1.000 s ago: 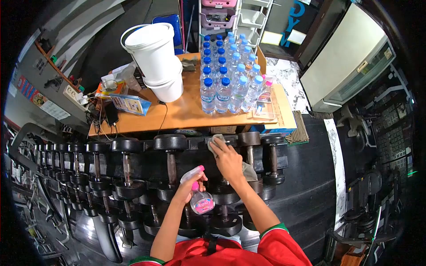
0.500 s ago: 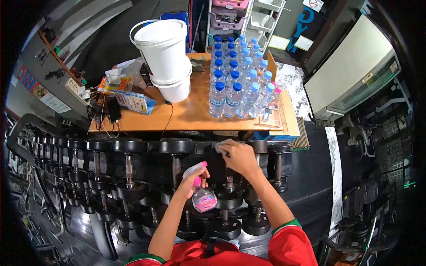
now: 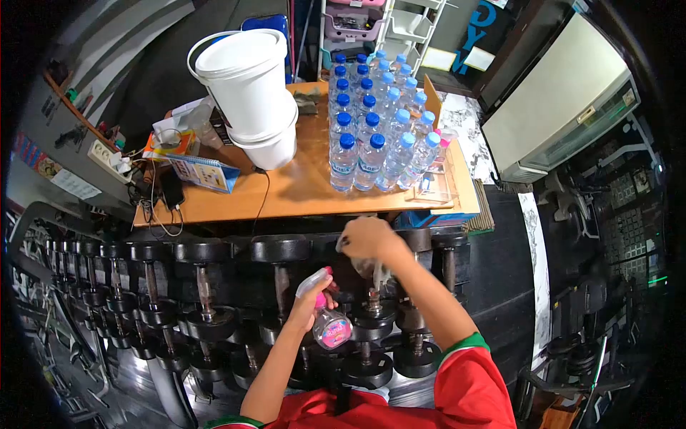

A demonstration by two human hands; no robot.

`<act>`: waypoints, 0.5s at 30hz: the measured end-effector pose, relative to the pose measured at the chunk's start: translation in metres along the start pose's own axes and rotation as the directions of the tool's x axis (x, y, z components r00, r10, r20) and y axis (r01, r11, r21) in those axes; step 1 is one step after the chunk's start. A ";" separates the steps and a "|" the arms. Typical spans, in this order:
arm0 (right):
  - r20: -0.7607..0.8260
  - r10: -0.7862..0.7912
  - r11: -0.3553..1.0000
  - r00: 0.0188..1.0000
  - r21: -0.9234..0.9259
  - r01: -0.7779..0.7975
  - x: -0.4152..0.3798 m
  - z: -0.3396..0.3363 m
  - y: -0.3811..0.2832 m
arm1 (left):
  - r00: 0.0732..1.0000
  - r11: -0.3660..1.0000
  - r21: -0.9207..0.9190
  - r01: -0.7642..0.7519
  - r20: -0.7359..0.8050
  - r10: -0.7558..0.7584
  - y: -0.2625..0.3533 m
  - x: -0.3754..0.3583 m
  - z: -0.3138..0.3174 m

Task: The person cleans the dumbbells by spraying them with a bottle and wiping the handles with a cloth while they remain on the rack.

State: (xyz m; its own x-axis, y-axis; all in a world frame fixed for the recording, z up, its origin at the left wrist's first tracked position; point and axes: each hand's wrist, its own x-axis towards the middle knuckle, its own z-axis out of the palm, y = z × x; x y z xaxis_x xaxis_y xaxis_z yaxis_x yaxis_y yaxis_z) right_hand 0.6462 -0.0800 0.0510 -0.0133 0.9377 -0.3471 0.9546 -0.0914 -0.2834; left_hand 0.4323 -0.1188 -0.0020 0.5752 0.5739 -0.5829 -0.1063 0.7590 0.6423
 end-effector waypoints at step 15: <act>0.342 -0.090 0.983 0.935 0.179 0.030 0.008 -0.016 0.068 | 0.992 0.996 0.088 -0.012 0.128 0.000 0.015 0.029 0.013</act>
State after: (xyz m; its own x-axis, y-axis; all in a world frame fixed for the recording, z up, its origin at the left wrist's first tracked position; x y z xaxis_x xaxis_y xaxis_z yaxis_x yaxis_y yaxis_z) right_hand 0.7156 -0.0732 0.0431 -0.2003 0.7710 -0.6045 0.8853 -0.1218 -0.4487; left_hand 0.4584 -0.0943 -0.0027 0.6741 0.5301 -0.5144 -0.0414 0.7224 0.6902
